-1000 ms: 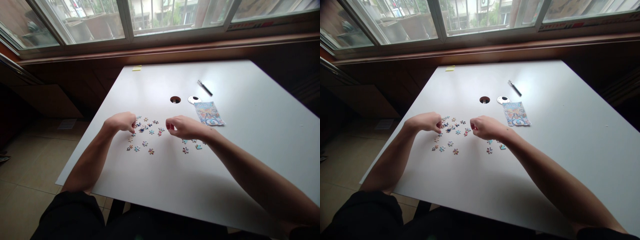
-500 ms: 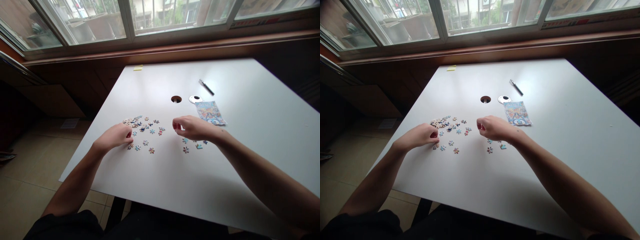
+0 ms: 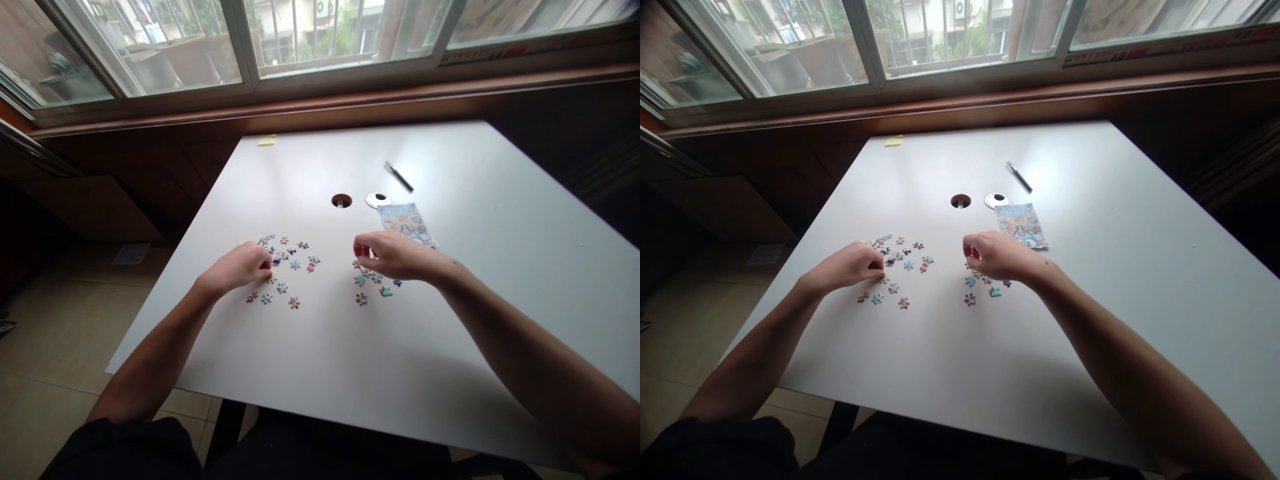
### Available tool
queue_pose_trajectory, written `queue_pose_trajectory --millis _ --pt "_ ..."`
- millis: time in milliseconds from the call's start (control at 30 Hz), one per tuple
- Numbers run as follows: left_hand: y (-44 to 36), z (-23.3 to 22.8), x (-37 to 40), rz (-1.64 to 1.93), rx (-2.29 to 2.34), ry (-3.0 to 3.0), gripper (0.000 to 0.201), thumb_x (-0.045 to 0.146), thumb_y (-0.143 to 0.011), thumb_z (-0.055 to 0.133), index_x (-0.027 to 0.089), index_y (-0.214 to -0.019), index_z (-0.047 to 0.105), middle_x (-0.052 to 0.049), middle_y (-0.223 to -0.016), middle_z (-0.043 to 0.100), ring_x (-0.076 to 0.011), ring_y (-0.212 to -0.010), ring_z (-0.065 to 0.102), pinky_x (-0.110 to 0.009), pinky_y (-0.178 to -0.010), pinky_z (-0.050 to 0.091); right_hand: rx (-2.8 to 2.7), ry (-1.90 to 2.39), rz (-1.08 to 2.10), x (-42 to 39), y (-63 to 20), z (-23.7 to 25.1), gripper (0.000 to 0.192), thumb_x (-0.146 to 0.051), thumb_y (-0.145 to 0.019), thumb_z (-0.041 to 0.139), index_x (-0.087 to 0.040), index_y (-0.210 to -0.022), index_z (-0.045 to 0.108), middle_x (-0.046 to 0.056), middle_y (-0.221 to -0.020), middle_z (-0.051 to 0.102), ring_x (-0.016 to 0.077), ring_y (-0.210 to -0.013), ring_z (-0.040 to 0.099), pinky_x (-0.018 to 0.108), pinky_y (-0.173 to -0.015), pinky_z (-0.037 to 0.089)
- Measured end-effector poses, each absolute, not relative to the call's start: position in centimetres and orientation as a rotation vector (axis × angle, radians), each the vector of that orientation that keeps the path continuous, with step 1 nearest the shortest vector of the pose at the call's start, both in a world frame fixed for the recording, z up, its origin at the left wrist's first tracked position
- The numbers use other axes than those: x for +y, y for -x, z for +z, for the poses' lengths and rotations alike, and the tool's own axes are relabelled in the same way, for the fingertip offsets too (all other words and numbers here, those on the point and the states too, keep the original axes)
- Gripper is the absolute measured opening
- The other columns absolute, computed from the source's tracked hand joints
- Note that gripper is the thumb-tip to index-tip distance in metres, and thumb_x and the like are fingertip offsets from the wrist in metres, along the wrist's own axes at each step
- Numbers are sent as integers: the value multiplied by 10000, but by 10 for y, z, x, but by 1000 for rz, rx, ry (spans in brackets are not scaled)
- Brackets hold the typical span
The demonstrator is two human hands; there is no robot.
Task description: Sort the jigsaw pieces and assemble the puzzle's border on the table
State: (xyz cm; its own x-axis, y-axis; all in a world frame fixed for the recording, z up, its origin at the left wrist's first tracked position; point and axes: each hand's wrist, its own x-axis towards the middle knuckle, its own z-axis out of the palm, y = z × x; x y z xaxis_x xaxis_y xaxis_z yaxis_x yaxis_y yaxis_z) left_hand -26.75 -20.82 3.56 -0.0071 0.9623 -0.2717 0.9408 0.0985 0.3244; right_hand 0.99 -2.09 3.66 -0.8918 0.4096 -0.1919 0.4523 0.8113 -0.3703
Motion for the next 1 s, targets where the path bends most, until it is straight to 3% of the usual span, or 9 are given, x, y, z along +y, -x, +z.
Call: queue_pose_trajectory --millis 167,300,433,700,900,1000 --pt "309 56 -202 137 2134 -1805 264 390 -882 580 188 -888 750 -37 -774 718 -139 -671 604 -253 -607 416 2869 -773 -624 -13 -19 40 107 -276 -856 526 -216 -879 611 43 -836 673 175 -703 582 300 -609 375" --pt "343 47 -203 208 2167 -1769 325 340 -834 596 179 -1092 711 -66 -1003 717 -164 -882 643 -243 -756 495 2865 -766 -613 -3 -29 46 134 -313 -859 538 -216 -867 630 43 -790 667 178 -696 578 304 -615 376" --pt "356 24 -211 252 2034 -1738 502 401 -782 695 207 -1240 630 -66 -1069 671 -182 -930 637 -257 -770 526 2791 -747 -673 15 -49 50 217 -416 -871 555 -220 -888 647 52 -827 670 185 -706 581 311 -625 386" --pt "360 10 -215 400 1994 -1785 335 468 -788 747 223 -1017 731 -55 -1054 657 -164 -854 644 -270 -742 531 2651 -893 -763 53 -77 41 395 -612 -880 535 -233 -911 642 50 -823 665 191 -690 563 323 -627 393" --pt "357 10 -214 432 1972 -1883 404 466 -791 757 244 -1129 738 -52 -1048 674 -153 -820 644 -261 -725 524 2613 -858 -756 51 -79 43 398 -607 -915 492 -238 -975 628 49 -860 665 199 -722 571 330 -647 404" --pt "354 10 -213 421 1965 -1934 283 446 -833 722 251 -1029 782 -48 -1022 694 -144 -785 639 -258 -694 501 2584 -855 -749 45 -78 48 371 -576 -927 488 -235 -987 621 57 -880 665 201 -739 573 332 -654 398"
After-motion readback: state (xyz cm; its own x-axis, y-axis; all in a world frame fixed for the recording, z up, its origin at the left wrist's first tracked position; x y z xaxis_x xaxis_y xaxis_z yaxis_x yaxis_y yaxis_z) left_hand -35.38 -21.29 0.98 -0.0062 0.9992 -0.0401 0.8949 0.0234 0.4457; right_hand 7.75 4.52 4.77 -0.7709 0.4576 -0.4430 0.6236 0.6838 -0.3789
